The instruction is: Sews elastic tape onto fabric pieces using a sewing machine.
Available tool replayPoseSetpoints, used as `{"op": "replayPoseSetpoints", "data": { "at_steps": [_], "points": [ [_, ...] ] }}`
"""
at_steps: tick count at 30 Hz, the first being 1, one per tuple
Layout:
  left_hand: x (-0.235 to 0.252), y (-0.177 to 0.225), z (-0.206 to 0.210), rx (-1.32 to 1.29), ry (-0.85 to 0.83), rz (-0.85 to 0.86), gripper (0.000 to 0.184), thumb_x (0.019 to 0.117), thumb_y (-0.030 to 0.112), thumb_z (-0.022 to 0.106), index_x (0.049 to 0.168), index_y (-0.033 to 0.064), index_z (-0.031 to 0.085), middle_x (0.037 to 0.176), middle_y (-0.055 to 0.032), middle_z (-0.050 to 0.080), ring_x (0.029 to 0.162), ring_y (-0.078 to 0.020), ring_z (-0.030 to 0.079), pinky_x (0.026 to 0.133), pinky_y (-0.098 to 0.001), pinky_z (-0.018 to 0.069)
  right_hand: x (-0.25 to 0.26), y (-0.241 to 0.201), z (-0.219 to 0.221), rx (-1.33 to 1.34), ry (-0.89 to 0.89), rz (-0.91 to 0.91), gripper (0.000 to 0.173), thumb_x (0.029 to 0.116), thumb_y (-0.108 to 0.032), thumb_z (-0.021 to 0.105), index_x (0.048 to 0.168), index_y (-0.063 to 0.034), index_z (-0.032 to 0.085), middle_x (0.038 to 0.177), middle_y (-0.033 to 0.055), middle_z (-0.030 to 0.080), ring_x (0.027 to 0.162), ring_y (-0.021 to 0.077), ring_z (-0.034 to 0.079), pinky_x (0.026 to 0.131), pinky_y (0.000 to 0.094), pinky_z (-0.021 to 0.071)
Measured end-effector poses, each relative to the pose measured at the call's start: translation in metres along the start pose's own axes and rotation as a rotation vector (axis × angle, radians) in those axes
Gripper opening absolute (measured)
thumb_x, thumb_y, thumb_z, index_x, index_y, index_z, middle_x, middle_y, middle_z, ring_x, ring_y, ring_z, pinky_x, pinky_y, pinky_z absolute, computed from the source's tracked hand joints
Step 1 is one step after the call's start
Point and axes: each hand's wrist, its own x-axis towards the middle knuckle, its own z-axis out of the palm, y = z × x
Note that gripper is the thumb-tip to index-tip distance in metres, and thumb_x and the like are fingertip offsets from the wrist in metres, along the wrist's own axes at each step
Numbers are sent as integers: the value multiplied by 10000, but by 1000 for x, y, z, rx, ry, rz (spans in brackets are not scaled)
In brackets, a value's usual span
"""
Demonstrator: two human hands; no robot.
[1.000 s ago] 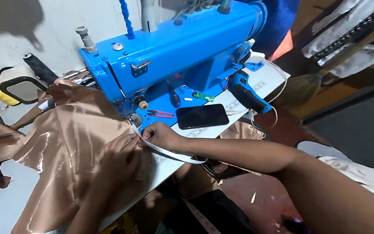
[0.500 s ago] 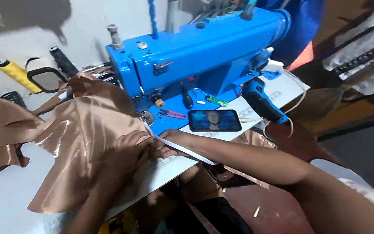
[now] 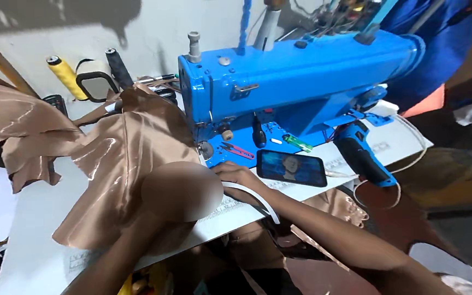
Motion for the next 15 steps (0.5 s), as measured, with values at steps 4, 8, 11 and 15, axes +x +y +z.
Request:
{"op": "replayPoseSetpoints", "data": {
  "at_steps": [4,8,11,15],
  "points": [
    [-2,-2,2,20,40,75,366,1023,346,498,1173,160,775,1299,-144,697,1270,-372,622,1050,-578,472,-6,4,7,-98,95,-3,292,1016,-229,610,1142,-25,777,1174,87,763,1141,235,689,1024,386,503],
    [0,-2,-2,55,22,121,371,1027,327,485,1166,132,768,1290,-160,696,1239,-383,639,1026,-579,492,-8,3,11,-142,119,9,301,1019,-250,606,1154,-44,780,1191,85,758,1148,255,686,1017,408,503],
    [0,-4,-4,57,9,136,382,1030,336,474,1182,137,761,1295,-158,693,1252,-384,629,1025,-579,490,-8,3,11,-155,117,7,308,1028,-260,589,1152,-55,783,1190,69,761,1137,254,683,998,407,494],
    [0,-2,-6,67,-2,129,385,1043,337,469,1205,129,750,1309,-164,684,1266,-388,621,1043,-575,483,-7,5,13,-190,128,-3,313,1031,-269,575,1150,-71,786,1195,51,762,1126,250,680,973,417,484]
  ]
}}
